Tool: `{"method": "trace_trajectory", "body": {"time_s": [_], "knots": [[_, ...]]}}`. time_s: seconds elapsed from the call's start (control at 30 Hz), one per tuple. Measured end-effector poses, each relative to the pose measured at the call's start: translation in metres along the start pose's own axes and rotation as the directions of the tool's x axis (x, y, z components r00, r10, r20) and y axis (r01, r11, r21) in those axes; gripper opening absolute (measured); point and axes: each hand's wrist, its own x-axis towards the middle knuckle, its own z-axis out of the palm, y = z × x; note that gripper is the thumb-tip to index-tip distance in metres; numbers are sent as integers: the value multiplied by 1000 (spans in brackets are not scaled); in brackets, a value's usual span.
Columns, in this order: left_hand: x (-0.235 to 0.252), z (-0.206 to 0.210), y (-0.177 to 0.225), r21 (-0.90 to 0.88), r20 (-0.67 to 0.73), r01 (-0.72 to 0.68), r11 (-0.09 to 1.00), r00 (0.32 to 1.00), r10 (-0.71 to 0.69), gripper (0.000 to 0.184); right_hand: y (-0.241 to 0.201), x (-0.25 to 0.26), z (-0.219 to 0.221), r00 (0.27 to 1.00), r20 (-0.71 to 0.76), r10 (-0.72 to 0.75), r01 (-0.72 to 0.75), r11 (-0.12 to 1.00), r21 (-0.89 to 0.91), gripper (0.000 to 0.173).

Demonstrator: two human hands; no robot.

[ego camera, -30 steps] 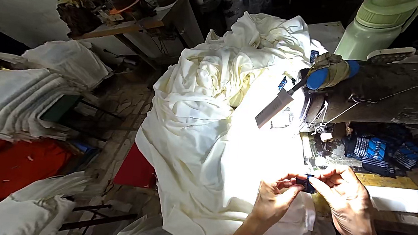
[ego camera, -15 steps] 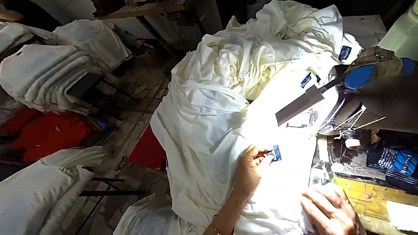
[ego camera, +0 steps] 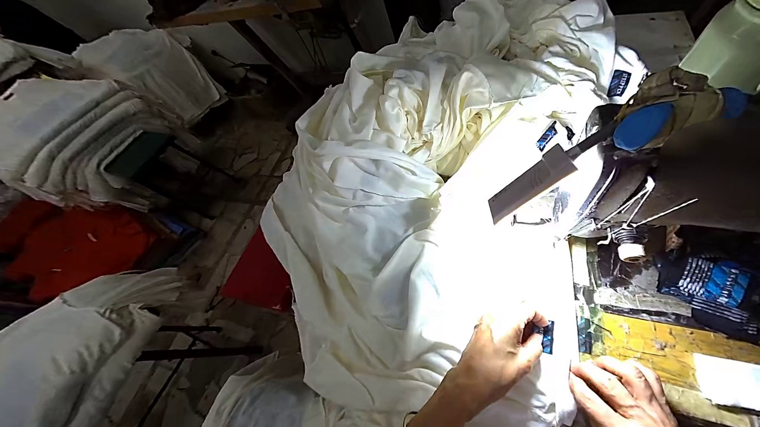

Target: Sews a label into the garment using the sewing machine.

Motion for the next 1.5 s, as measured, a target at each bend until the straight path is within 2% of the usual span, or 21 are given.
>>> {"method": "trace_trajectory", "body": {"time_s": [0.23, 0.43, 0.5, 0.6, 0.7, 0.8, 0.83, 0.9, 0.97, 1.1, 1.2, 1.33, 1.5], "knots": [[5, 7, -3, -99, -26, 0, 995, 1000, -2, 16, -3, 0, 0, 999, 33, 28, -28, 1000, -4, 25], [7, 4, -2, -58, 25, -5, 998, 1000, 7, 18, -7, 6, -5, 991, 118, 66, -70, 997, 30, 25], [7, 2, -3, -13, 84, -42, 999, 996, 43, 20, -9, 11, -10, 980, 185, 72, -80, 996, 34, 24], [13, -7, -3, 120, 184, -194, 974, 968, 170, 23, -11, 21, -17, 959, 274, 64, -78, 996, 40, 21], [33, -16, -10, 319, 183, -422, 849, 906, 382, 25, -14, 30, -21, 944, 325, 51, -82, 993, 82, 20], [67, -29, -17, 508, 264, -587, 630, 803, 535, 38, -15, 35, -24, 937, 345, 43, -80, 992, 96, 20], [75, -32, -20, 544, 277, -621, 565, 768, 577, 36, -15, 36, -25, 933, 357, 39, -76, 993, 90, 20], [83, -37, -23, 561, 291, -644, 520, 742, 604, 31, -17, 38, -27, 924, 379, 46, -82, 994, 79, 21], [83, -39, -29, 534, 291, -642, 551, 751, 593, 33, -18, 38, -27, 919, 388, 66, -108, 990, 88, 21], [70, -35, -36, 426, 262, -553, 716, 833, 487, 39, -20, 37, -26, 911, 404, 89, -139, 986, 96, 23], [64, -28, -29, 423, 228, -528, 737, 849, 477, 39, -21, 39, -29, 903, 420, 87, -132, 988, 78, 21], [60, -29, -20, 404, 264, -474, 782, 879, 397, 42, -25, 42, -31, 900, 424, 104, -153, 985, 83, 21], [61, -28, -26, 354, 242, -490, 797, 871, 428, 41, -28, 46, -33, 883, 455, 118, -170, 983, 74, 22]]}}
